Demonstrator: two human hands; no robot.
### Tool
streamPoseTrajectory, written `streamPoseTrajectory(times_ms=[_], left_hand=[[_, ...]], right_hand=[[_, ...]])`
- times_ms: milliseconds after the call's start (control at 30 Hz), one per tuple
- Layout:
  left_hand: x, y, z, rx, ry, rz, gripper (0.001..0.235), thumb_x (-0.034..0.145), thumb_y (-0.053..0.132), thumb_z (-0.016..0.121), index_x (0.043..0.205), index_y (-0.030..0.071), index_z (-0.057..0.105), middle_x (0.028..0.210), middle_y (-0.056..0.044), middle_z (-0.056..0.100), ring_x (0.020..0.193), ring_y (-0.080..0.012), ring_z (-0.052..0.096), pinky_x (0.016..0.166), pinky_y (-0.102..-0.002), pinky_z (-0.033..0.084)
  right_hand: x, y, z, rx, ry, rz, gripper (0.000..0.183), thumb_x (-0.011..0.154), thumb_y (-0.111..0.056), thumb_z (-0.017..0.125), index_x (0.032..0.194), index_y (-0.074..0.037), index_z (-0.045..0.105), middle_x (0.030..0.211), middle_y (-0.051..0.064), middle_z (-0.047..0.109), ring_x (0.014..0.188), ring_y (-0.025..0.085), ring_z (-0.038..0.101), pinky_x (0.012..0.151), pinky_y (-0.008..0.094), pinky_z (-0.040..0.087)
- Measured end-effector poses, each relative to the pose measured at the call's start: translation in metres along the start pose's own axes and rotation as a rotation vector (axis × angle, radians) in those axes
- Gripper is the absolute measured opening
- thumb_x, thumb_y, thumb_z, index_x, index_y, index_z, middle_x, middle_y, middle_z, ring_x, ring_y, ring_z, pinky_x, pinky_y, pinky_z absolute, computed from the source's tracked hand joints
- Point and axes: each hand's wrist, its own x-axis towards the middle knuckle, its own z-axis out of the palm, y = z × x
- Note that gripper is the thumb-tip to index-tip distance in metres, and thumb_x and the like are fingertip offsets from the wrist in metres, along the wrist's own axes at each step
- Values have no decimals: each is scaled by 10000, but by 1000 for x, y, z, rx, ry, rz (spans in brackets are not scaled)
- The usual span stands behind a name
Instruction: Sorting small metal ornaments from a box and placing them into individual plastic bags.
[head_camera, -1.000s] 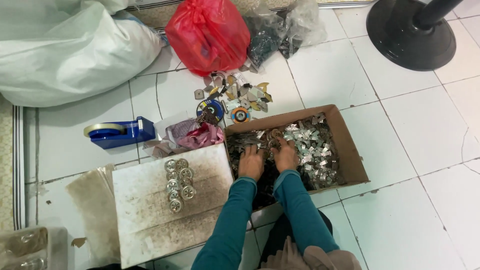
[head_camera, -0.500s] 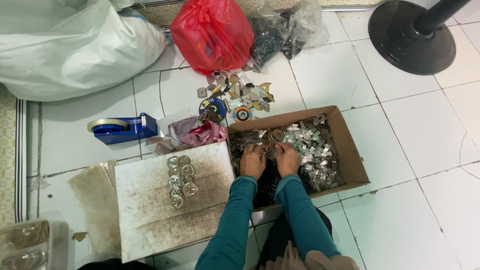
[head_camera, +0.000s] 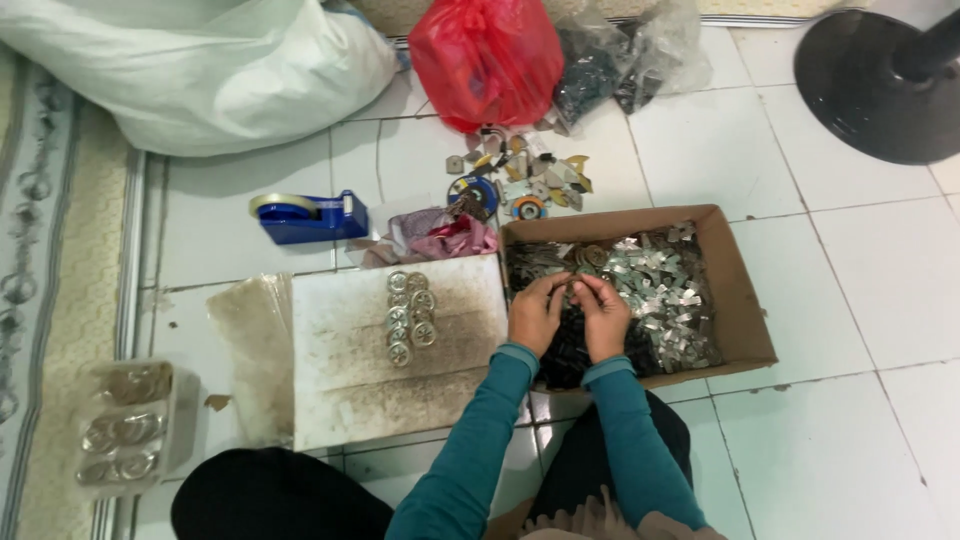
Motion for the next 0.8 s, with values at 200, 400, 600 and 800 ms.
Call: streamPoseTrajectory(times_ms=[200,400,600,800], left_hand=[[-67,46,-98,134,376,99,251,1034,156,642,1280,198,671,1156,18,692,1083,-210,678,931,-398,501],[-139,-22,-153,665,550,10,271,973,350,706,1236,291,676,1341,13,572,1235,-213,540,1039,-472,348],[-150,-47,-169,835,575,28,214,969,356,688,1140,227,689,1357,-39,564,1295,-229,492,1038,-455,321],[-148,-61,-165,836,609,51,344,950,385,646,1261,238,640,1402,-70,543,1342,-260,475,1059,-489,320]], right_hand=[[-70,-74,67,74,-106,-43,211,917,-35,770,1127,-43,786,858,127,774,700,140,706,636,274,593],[-146,-73,129,-30,-301,32,217,894,-94,801,1109,-119,811,935,96,815,810,162,749,677,320,627],[-161,-58,147,-350,-361,-117,195,980,-230,732,1158,-173,787,972,68,812,898,260,773,768,393,631],[-160,-46,156,-555,-260,-381,220,897,-291,795,1105,-234,752,905,12,683,888,262,727,752,404,616]])
